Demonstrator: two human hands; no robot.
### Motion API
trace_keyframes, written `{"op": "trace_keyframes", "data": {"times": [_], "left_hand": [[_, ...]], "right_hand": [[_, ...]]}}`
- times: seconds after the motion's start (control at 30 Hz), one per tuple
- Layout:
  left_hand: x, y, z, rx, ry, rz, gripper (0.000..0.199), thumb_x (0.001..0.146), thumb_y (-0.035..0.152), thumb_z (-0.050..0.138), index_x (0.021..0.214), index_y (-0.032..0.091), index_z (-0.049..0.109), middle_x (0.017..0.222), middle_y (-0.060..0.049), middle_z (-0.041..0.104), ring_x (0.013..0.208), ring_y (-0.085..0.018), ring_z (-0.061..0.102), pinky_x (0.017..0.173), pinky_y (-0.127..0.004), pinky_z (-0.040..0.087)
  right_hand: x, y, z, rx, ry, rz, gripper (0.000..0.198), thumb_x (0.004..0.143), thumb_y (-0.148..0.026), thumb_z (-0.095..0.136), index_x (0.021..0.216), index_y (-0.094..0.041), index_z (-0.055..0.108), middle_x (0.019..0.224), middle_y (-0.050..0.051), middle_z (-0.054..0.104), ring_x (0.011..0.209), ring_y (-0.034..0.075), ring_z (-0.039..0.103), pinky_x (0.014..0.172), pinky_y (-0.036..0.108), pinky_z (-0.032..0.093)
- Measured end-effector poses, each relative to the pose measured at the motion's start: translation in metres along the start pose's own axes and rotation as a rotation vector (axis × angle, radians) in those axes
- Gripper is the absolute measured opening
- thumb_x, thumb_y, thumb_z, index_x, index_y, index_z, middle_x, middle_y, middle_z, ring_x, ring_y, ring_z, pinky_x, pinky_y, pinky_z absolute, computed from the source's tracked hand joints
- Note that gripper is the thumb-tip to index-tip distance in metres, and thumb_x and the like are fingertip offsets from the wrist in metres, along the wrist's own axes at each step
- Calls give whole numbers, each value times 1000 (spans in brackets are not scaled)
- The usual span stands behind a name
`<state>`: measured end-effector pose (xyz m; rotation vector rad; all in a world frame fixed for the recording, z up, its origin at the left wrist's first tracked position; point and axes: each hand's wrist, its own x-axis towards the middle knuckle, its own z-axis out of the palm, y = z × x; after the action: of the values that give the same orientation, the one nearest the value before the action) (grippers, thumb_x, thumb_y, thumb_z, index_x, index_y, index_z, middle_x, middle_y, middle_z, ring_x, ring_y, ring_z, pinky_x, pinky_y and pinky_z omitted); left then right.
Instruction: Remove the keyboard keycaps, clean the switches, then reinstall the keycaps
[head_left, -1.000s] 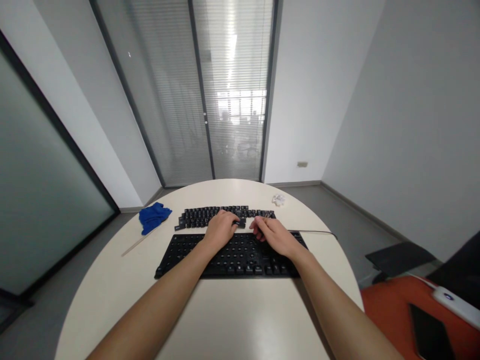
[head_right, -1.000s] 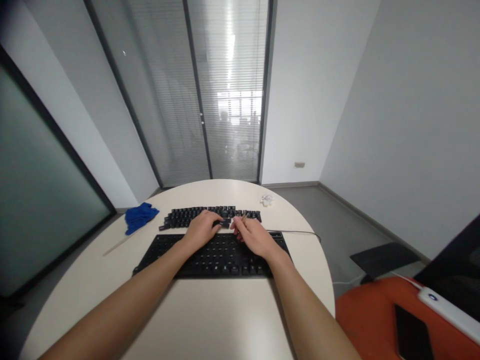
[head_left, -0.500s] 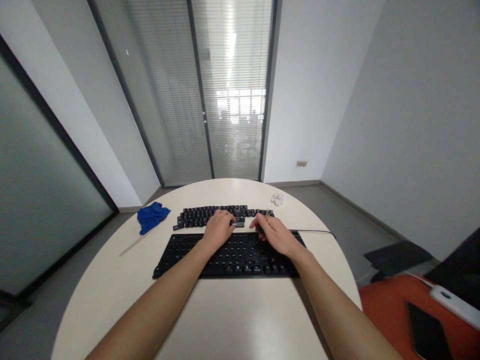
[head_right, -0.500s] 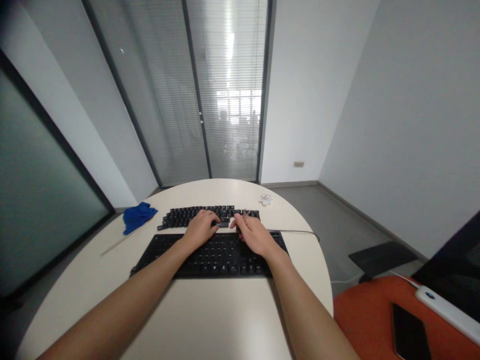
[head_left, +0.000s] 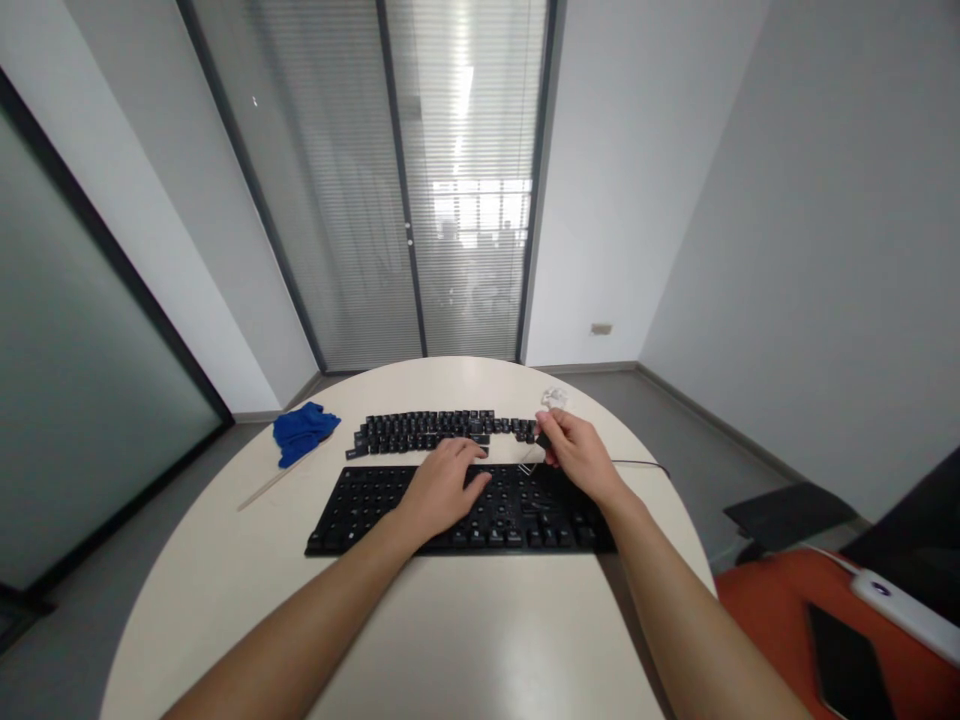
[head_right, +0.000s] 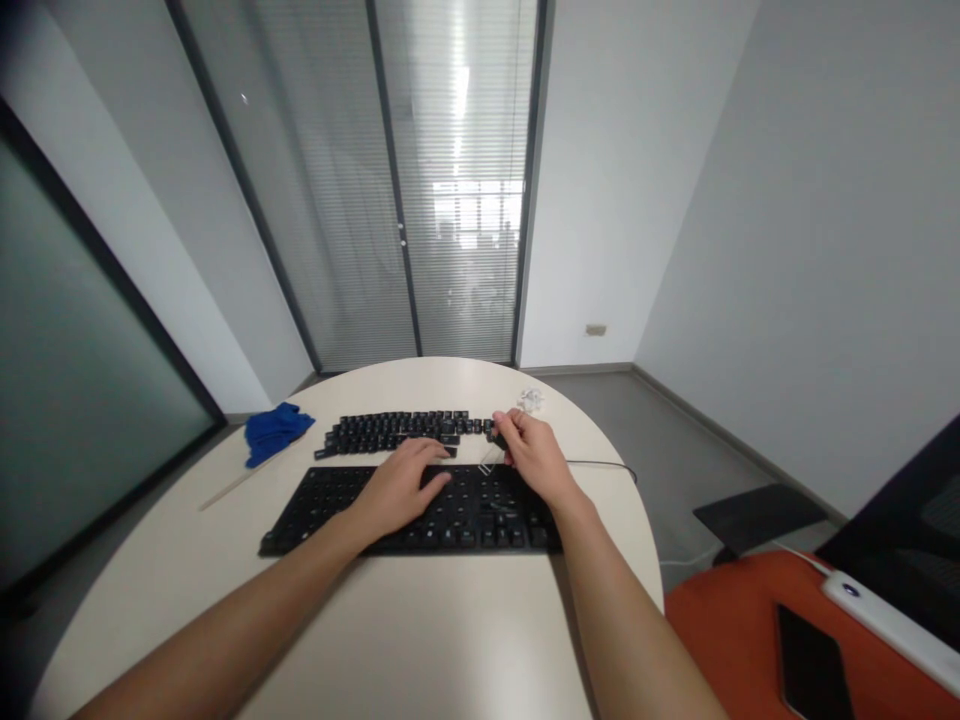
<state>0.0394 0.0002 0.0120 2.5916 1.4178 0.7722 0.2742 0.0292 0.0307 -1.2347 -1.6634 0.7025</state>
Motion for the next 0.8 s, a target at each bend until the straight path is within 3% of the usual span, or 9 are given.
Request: {"op": "trace_keyframes", "data": {"times": [0.1,0.23,0.43,0.57,0.67,0.8], "left_hand": [[-24,15,-4,-69,-187,115,54,94,46,57,143,24,47,152,-10,44,141,-27,39,118,-46,30],[-44,12,-9,-46,-350,106,68,92,54,57,151,29,36,162,-9,27,151,-31,21,122,-54,18],[-57,-11,-26,-70,-369,73,67,90,50,61,150,31,39,159,-8,32,149,-31,24,121,-53,21],[-63,-20,-38,-67,-383,38,69,84,46,68,146,29,44,156,-9,36,146,-31,30,120,-50,26],[-65,-22,-42,-78,-374,40,69,82,45,69,145,29,45,154,-9,37,145,-31,32,120,-48,27],[-66,-23,-41,-83,-368,42,67,84,44,67,145,29,44,156,-9,36,146,-32,29,120,-50,26]], "right_hand": [[0,0,-3,24,36,26,48,90,-65,51,80,-19,62,48,-3,52,43,15,53,45,25,40],[-2,-3,2,76,-66,60,49,85,-67,57,80,-19,62,45,-3,55,41,14,52,44,25,41],[-9,-11,15,143,-338,37,47,85,-63,61,81,-16,63,54,0,64,50,14,61,54,24,49],[-17,-24,24,79,-483,-7,42,87,-58,63,78,-17,64,54,-1,62,53,15,62,55,24,47],[-21,-34,27,38,-522,-8,40,85,-57,65,79,-17,64,55,-1,60,53,15,61,51,24,44],[-22,-41,23,-5,-478,-41,40,87,-57,63,78,-18,63,54,-2,59,51,15,60,50,23,43]]}}
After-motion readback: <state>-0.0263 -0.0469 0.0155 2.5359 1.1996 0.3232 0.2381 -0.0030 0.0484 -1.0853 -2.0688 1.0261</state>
